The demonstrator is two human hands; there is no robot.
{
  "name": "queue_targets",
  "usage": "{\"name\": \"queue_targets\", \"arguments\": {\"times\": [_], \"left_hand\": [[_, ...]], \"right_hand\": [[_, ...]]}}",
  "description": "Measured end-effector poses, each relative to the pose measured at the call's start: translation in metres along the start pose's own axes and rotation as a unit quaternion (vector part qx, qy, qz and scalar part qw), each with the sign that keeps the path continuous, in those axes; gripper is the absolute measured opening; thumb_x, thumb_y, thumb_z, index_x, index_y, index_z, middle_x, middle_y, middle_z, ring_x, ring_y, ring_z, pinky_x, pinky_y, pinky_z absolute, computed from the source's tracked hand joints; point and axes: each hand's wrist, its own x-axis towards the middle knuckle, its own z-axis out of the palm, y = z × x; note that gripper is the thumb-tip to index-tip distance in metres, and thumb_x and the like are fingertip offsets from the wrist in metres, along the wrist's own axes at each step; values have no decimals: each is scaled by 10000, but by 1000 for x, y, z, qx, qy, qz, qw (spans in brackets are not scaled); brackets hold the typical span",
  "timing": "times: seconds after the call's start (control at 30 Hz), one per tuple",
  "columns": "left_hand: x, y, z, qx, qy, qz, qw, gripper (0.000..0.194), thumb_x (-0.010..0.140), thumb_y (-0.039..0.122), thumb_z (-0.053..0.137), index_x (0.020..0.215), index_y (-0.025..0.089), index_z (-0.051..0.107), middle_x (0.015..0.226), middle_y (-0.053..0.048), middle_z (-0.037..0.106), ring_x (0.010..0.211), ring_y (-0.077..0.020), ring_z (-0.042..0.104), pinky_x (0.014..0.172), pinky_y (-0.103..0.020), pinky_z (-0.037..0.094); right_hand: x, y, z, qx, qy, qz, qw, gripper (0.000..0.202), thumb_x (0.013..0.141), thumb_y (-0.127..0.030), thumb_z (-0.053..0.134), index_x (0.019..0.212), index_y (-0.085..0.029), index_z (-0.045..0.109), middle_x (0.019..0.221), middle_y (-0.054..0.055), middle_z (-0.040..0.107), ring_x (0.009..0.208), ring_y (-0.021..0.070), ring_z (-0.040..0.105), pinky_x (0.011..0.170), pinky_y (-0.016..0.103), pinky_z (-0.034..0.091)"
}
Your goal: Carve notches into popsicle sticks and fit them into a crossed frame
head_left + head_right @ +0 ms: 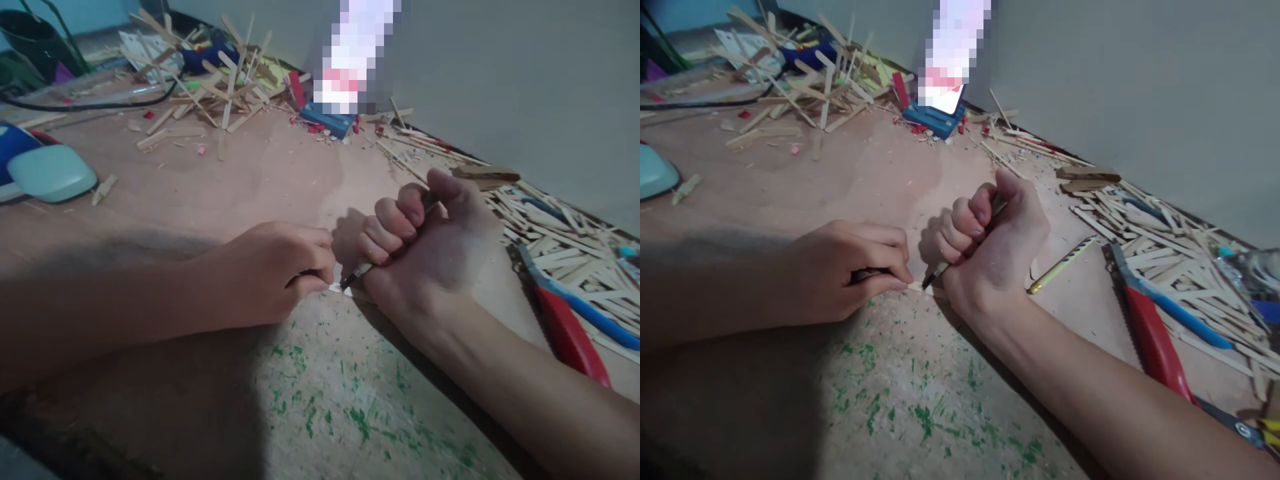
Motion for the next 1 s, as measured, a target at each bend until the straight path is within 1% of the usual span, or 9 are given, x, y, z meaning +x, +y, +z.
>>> {"name": "queue_targets", "arguments": {"times": [0.1, 0.17, 0.27, 0.43, 0.57, 0.7, 0.8, 0.9, 1.0], "left_hand": [[0, 0, -1, 2, -5, -7, 1000, 210, 972, 127, 576, 870, 187, 750, 864, 11, 663, 801, -118, 623, 756, -266, 422], [0, 1, -1, 6, -10, -8, 1000, 202, 973, 131, 581, 867, 186, 745, 871, 14, 661, 818, -119, 624, 772, -270, 423], [-1, 1, -1, 20, -17, -13, 1000, 185, 989, 160, 592, 896, 189, 749, 905, 16, 664, 873, -131, 627, 818, -290, 421], [0, 5, -3, 36, -24, -25, 999, 171, 1017, 186, 583, 989, 196, 751, 985, -3, 666, 960, -159, 623, 874, -317, 422], [-1, 7, -5, 40, -33, -20, 998, 163, 1003, 154, 566, 966, 181, 722, 993, -18, 670, 973, -176, 612, 885, -329, 423], [-2, 6, -5, 33, -28, -12, 999, 151, 991, 147, 559, 957, 190, 699, 953, -1, 690, 924, -162, 619, 847, -310, 428], [-2, 4, -5, 30, -21, -11, 999, 162, 1010, 168, 566, 978, 211, 720, 964, 24, 716, 925, -137, 645, 853, -285, 438], [-3, 2, -6, 45, -9, -16, 999, 157, 1016, 208, 600, 991, 224, 754, 976, 20, 713, 944, -143, 649, 879, -290, 433], [-3, 1, -6, 61, 4, -16, 998, 161, 1014, 244, 620, 974, 221, 774, 966, 1, 693, 945, -158, 641, 872, -303, 424]], "right_hand": [[-1, 0, -3, -3, 5, -7, 1000, 531, 834, -403, 627, 566, -218, 208, 514, -67, 130, 414, 79, 93, 357, 253, 135], [-3, -2, -2, -15, -8, -11, 1000, 544, 868, -439, 628, 563, -214, 238, 517, -64, 148, 419, 78, 103, 364, 251, 141], [-9, -8, 4, -43, -51, -10, 998, 545, 876, -523, 628, 542, -213, 327, 506, -55, 193, 413, 78, 134, 365, 259, 129], [-17, -25, 8, -117, -127, -24, 985, 469, 855, -439, 645, 535, -202, 397, 501, -47, 257, 421, 74, 198, 382, 269, 180], [-16, -37, 3, -163, -128, -34, 978, 580, 841, -541, 756, 547, -203, 389, 504, -55, 252, 427, 72, 216, 400, 279, 204], [-17, -40, 3, -156, -119, -53, 979, 596, 954, -575, 602, 556, -201, 364, 513, -50, 208, 426, 76, 176, 392, 279, 165], [-20, -38, 4, -153, -108, -61, 980, 586, 934, -576, 620, 559, -203, 368, 520, -47, 212, 433, 82, 173, 385, 274, 166], [-24, -37, 6, -192, -71, -54, 977, 452, 881, -460, 719, 585, -211, 484, 496, -35, 317, 439, 97, 209, 390, 275, 161], [-26, -43, 9, -259, -64, -47, 963, 297, 950, -339, 630, 692, -201, 681, 518, 16, 558, 405, 98, 261, 390, 281, 131]]}}
